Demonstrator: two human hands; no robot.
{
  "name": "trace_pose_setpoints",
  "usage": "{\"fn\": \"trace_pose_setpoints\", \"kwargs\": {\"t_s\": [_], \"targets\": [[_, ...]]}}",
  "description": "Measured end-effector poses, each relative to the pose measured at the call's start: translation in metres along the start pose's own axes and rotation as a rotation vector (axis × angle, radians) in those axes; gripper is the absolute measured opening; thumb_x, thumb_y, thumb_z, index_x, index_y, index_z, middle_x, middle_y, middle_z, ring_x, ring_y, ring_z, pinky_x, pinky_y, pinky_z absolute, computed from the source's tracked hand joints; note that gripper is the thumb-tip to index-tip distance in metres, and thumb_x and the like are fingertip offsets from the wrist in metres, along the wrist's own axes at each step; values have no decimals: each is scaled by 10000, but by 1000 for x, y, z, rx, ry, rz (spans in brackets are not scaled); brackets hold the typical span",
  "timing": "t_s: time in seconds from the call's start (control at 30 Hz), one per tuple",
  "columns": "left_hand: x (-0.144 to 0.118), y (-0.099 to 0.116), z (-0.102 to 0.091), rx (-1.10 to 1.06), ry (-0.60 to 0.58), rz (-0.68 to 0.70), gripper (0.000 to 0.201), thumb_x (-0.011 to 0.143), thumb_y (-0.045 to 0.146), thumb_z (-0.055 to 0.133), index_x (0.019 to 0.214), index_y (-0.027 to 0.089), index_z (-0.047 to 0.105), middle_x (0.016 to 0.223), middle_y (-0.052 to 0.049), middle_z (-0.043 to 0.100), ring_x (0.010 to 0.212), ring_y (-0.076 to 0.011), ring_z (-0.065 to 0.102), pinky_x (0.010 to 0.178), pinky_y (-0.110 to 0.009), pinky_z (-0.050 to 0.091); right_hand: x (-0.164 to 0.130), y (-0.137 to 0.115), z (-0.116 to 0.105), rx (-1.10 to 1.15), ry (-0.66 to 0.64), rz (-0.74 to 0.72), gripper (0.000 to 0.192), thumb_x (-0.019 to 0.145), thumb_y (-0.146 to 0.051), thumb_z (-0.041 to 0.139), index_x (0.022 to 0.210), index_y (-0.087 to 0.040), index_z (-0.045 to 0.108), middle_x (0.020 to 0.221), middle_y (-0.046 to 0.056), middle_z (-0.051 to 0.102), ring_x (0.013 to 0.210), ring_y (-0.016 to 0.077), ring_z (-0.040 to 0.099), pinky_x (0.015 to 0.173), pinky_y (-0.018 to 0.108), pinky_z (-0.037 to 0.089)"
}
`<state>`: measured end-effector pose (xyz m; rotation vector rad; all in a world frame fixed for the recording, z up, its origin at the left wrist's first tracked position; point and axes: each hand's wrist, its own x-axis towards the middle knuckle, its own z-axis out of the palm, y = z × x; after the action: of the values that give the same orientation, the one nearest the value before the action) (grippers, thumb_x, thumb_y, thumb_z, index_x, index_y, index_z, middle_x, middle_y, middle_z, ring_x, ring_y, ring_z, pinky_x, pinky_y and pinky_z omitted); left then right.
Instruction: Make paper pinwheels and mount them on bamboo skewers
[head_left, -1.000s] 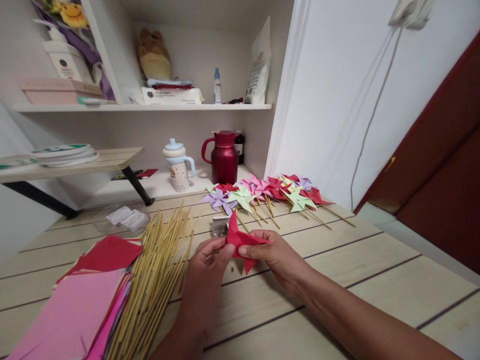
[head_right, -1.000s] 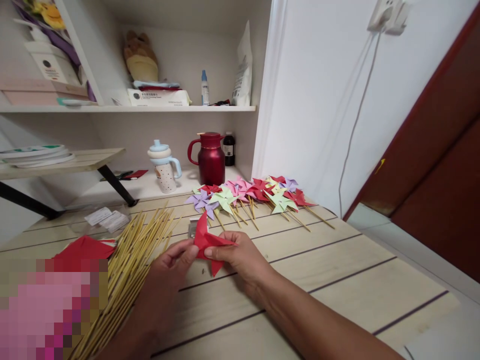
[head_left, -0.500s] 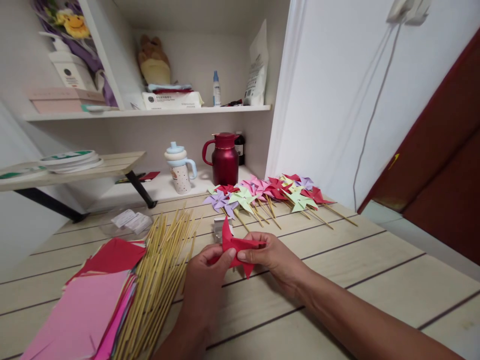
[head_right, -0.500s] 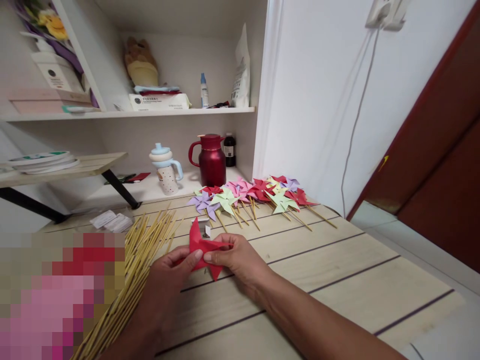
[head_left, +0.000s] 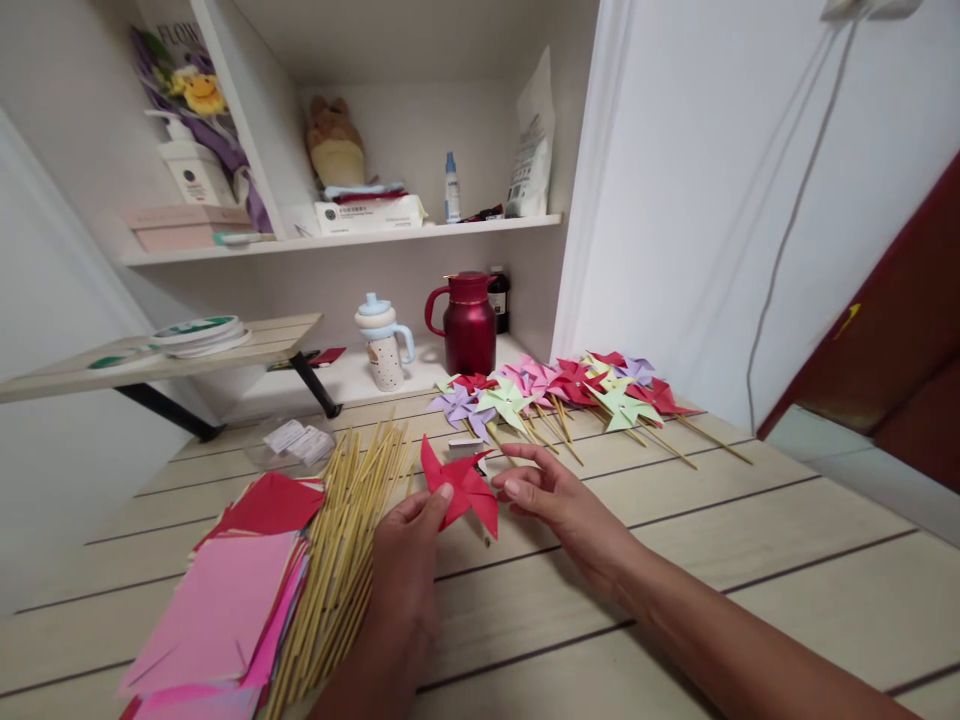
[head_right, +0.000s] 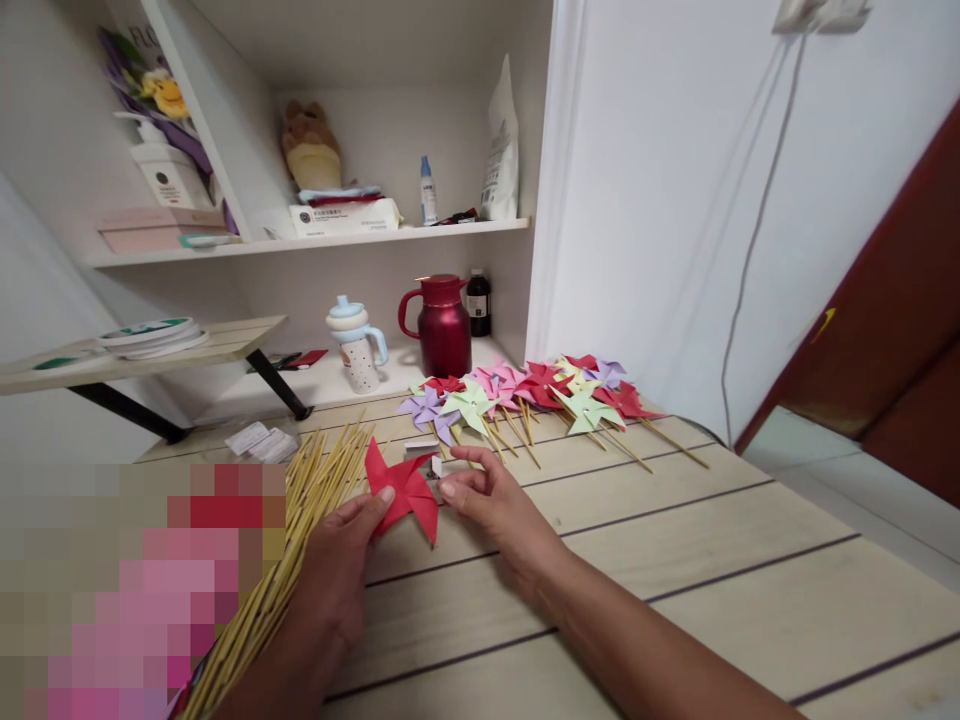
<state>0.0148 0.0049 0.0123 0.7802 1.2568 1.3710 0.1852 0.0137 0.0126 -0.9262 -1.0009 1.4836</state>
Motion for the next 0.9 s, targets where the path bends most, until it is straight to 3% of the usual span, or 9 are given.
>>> {"fn": "trace_pose_setpoints", "kwargs": {"t_s": [0.17,0.33,0.47,0.53,0.63,0.7,0.9], "targets": [[-2,-2,1,33,-9,13,316,653,423,789,783,137,746,703,-43,735,640,-173,620,669,-303,469,1,1,4,6,-27,-32,664,616,-333,881,1174,-248,531,890,12,688,823,184,643,823,351,457],[-4,-3,4,58,-34,27,319,625,422,808,775,148,744,695,-28,725,657,-182,626,679,-301,465,1,2,5,9,-59,-73,562,670,-358,845,1122,-244,531,866,6,667,787,172,630,745,324,467],[-6,-3,6,121,-93,61,267,658,410,782,762,165,753,741,-33,743,705,-191,632,721,-299,460,0,0,4,-29,-15,-130,742,656,-319,858,1274,-292,449,951,5,652,813,163,634,763,318,485],[-7,-3,7,164,-146,83,234,684,404,761,735,176,750,742,-31,741,715,-195,625,729,-301,454,0,-1,4,-67,-7,-147,711,693,-341,832,1294,-294,455,918,-1,656,789,161,633,737,309,489],[-9,-3,8,234,-203,97,217,707,402,742,698,185,743,719,-22,726,692,-192,604,709,-295,443,-1,-2,4,-134,24,-136,406,740,-426,778,1053,-210,637,751,-1,657,674,154,601,632,283,461],[-12,-2,9,237,-230,89,229,725,420,725,719,193,753,715,-18,720,687,-197,598,700,-297,443,-1,-2,4,-146,64,-122,340,715,-462,784,868,-176,679,693,5,656,601,139,562,577,272,430],[-24,11,15,129,-306,85,292,752,475,690,855,218,780,865,-42,757,875,-262,644,871,-358,464,3,-1,0,-113,120,-157,344,677,-442,818,874,-184,705,697,6,674,605,145,566,559,262,415]]}}
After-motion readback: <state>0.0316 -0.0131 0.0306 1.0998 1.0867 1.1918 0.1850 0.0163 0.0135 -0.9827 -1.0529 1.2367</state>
